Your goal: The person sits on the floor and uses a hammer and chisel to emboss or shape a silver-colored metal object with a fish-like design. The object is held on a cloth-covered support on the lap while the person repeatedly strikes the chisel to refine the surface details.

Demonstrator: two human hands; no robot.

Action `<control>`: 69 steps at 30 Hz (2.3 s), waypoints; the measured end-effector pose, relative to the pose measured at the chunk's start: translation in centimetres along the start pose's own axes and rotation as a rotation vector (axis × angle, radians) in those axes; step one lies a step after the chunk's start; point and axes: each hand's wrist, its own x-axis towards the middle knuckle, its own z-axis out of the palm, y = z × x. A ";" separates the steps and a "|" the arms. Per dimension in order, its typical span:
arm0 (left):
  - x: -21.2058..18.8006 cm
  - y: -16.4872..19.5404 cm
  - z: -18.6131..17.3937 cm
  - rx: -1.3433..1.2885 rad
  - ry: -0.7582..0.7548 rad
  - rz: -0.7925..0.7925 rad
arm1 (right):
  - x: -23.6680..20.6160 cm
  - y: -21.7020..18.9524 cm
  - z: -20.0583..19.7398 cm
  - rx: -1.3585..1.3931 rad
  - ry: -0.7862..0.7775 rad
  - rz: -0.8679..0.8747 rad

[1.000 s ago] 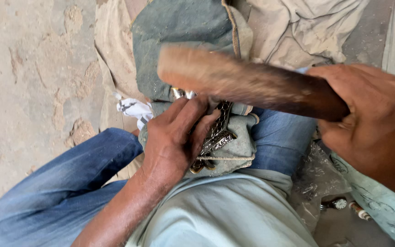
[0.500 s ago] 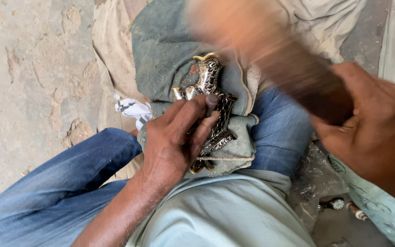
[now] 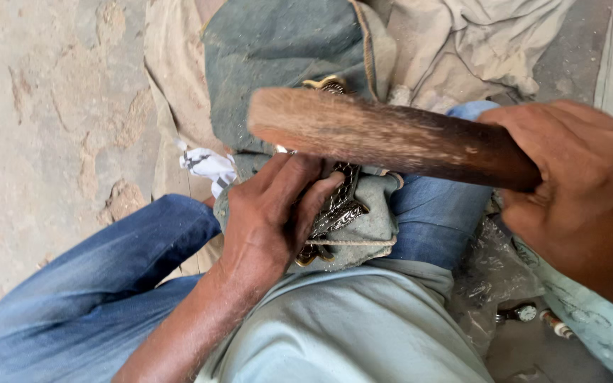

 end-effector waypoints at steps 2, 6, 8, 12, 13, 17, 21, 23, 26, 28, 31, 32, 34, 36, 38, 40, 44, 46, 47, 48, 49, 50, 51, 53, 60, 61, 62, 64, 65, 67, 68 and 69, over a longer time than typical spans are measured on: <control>-0.1 0.0 0.0 -0.023 0.022 0.047 | -0.3 0.2 0.2 0.047 0.025 0.075; -0.4 0.2 0.0 0.029 -0.009 0.015 | -0.5 0.5 0.3 0.052 0.070 -0.069; -0.4 0.1 0.0 0.001 0.003 0.026 | -0.6 0.5 0.3 0.061 0.027 0.086; -0.4 0.0 0.0 0.014 0.000 0.009 | -0.4 0.4 0.2 0.032 0.043 -0.042; -0.4 0.0 0.0 -0.004 0.002 0.016 | -0.4 0.4 0.1 0.040 0.058 -0.040; -0.7 0.3 0.0 -0.011 0.006 -0.015 | -0.2 0.3 0.1 0.058 0.052 -0.085; -0.7 0.3 0.0 -0.027 0.013 -0.007 | -0.5 0.5 0.2 0.126 -0.028 0.232; -0.7 0.2 0.0 -0.005 0.011 0.000 | -0.7 0.7 0.2 0.021 -0.047 0.044; -0.7 0.1 0.0 -0.041 0.010 0.021 | -1.0 0.8 0.6 0.066 0.015 0.075; -0.9 0.2 0.0 -0.033 0.017 0.002 | -1.0 0.9 0.7 0.070 0.036 0.011; -1.0 0.2 0.1 0.016 -0.004 0.013 | -1.0 0.9 0.6 0.064 0.047 -0.056; -1.0 0.1 0.1 0.001 0.005 0.011 | -1.0 0.8 0.6 0.151 0.030 0.071; -1.1 0.1 0.2 -0.012 0.027 0.013 | -1.0 0.6 0.5 0.137 -0.035 0.140; -1.1 0.0 0.1 -0.014 0.014 0.050 | -1.1 0.3 0.3 -0.061 -0.108 0.062; -1.2 0.0 0.1 -0.030 0.008 0.017 | -1.2 -0.1 0.3 0.120 0.028 0.103; -1.4 0.0 0.1 -0.020 0.022 -0.001 | -1.2 -0.2 0.3 0.130 0.054 0.024; -1.5 0.0 0.2 0.001 0.017 0.038 | -1.3 0.0 0.4 0.128 -0.007 0.146; -1.6 0.0 0.2 -0.002 0.030 0.029 | -1.3 0.2 0.4 0.116 -0.031 0.139; -1.6 0.0 0.2 -0.001 0.026 0.039 | -1.3 0.3 0.4 0.027 -0.032 0.012; -1.5 0.0 0.2 -0.001 0.014 0.062 | -1.3 0.3 0.5 0.019 -0.024 0.009; -1.5 -0.1 0.1 -0.002 0.001 0.036 | -1.4 0.3 0.5 0.012 -0.016 0.007; -1.6 -0.1 0.2 -0.006 -0.007 0.006 | -1.4 0.3 0.6 0.084 -0.013 0.109; -1.6 0.0 0.2 -0.008 -0.007 -0.035 | -1.5 0.3 0.5 0.159 -0.017 0.201; -1.7 0.0 0.2 -0.014 0.014 0.048 | -1.5 0.3 0.5 0.041 0.001 -0.035; -1.9 -0.2 0.3 0.025 0.014 0.057 | -1.5 0.3 0.5 0.031 -0.100 0.067; -1.9 -0.3 0.3 0.018 0.009 0.050 | -1.5 0.3 0.5 0.004 -0.082 0.050; -1.9 -0.3 0.3 0.009 0.008 0.041 | -1.6 0.3 0.6 0.069 -0.027 0.096; -2.0 -0.3 0.2 -0.005 0.015 0.040 | -1.6 0.3 0.6 0.062 0.002 0.058; -2.1 -0.2 0.2 -0.009 0.013 0.055 | -1.5 0.3 0.6 -0.006 -0.019 -0.016; -2.3 -0.1 0.2 0.005 0.004 0.049 | -1.5 0.2 0.7 0.023 -0.028 -0.003; -2.3 -0.1 0.2 0.020 0.002 0.029 | -1.5 0.1 0.9 0.116 -0.018 0.082; -2.3 -0.1 0.3 0.037 0.008 0.000 | -1.5 0.0 0.8 0.210 -0.013 0.156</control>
